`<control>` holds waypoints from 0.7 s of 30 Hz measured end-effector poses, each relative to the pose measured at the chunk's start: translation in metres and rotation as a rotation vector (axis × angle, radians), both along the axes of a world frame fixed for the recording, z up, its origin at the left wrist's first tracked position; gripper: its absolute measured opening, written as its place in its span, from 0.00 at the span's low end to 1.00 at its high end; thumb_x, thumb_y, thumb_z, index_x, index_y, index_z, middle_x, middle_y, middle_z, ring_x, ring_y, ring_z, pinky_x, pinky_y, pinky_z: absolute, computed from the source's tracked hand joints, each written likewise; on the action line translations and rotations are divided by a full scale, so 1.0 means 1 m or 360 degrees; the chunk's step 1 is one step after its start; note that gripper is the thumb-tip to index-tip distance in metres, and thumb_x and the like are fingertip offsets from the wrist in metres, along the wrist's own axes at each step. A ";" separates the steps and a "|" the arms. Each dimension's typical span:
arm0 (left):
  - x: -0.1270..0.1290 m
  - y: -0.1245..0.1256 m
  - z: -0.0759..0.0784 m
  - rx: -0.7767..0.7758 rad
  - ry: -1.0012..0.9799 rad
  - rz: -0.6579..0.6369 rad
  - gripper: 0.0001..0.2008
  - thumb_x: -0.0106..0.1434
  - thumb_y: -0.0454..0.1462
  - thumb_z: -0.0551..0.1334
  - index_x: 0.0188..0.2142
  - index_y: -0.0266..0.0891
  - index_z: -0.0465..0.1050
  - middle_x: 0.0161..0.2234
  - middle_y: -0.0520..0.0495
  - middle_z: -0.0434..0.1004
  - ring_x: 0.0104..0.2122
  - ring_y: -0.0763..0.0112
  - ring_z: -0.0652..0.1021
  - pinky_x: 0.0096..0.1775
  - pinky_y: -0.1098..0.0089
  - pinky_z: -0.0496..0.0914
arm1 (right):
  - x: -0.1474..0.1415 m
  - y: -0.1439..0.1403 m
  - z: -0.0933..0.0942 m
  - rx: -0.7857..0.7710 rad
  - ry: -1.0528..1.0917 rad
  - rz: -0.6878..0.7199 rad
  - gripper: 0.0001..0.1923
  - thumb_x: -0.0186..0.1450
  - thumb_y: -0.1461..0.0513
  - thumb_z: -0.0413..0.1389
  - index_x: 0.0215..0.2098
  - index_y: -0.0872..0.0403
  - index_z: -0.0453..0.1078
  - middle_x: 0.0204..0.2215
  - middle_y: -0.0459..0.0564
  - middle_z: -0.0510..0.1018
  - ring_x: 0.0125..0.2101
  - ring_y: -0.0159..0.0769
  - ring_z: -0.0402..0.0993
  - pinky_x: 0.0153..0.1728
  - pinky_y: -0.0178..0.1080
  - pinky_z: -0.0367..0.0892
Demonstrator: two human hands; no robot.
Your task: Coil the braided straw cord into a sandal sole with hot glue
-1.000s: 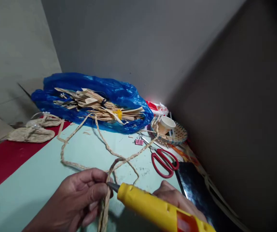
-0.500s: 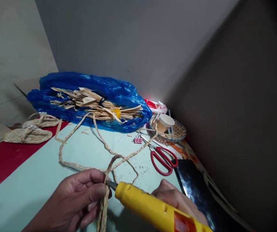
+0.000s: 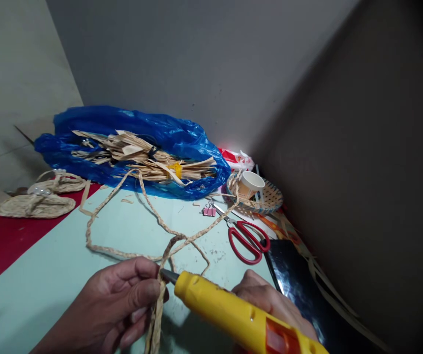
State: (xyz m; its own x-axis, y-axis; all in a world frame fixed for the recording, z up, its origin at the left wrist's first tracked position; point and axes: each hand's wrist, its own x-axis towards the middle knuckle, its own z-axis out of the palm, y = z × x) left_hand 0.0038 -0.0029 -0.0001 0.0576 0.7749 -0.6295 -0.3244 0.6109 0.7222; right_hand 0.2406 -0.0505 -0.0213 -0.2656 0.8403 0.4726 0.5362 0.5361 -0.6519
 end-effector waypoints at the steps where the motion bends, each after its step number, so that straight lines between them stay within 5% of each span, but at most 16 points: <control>1: 0.000 0.000 0.000 0.0005 -0.0004 -0.0007 0.27 0.22 0.48 0.84 0.22 0.41 0.79 0.16 0.56 0.73 0.14 0.83 0.61 0.16 0.79 0.57 | 0.000 0.001 0.000 0.0009 0.0017 0.0004 0.02 0.74 0.60 0.54 0.43 0.46 0.64 0.30 0.42 0.71 0.25 0.31 0.74 0.23 0.34 0.62; 5: -0.001 -0.001 -0.003 0.0020 -0.0008 -0.0066 0.27 0.24 0.50 0.84 0.22 0.41 0.80 0.15 0.56 0.70 0.14 0.83 0.62 0.17 0.80 0.57 | -0.002 0.001 0.005 -0.0004 0.0049 0.0020 0.01 0.74 0.59 0.53 0.42 0.46 0.65 0.29 0.42 0.70 0.24 0.31 0.71 0.24 0.33 0.62; 12: -0.007 0.001 -0.010 0.0059 -0.0009 -0.0239 0.22 0.37 0.47 0.83 0.25 0.39 0.78 0.12 0.58 0.65 0.13 0.82 0.61 0.17 0.79 0.56 | -0.004 0.000 0.015 -0.0054 -0.0079 -0.0134 0.20 0.77 0.45 0.46 0.37 0.48 0.67 0.27 0.42 0.71 0.22 0.31 0.73 0.22 0.34 0.62; 21: -0.007 0.002 -0.008 0.0082 0.0003 -0.0286 0.19 0.39 0.44 0.82 0.25 0.40 0.79 0.15 0.56 0.68 0.14 0.81 0.62 0.17 0.79 0.58 | 0.001 0.001 0.015 -0.0124 0.0027 -0.0050 0.20 0.77 0.45 0.46 0.37 0.47 0.68 0.26 0.42 0.72 0.23 0.31 0.71 0.23 0.33 0.63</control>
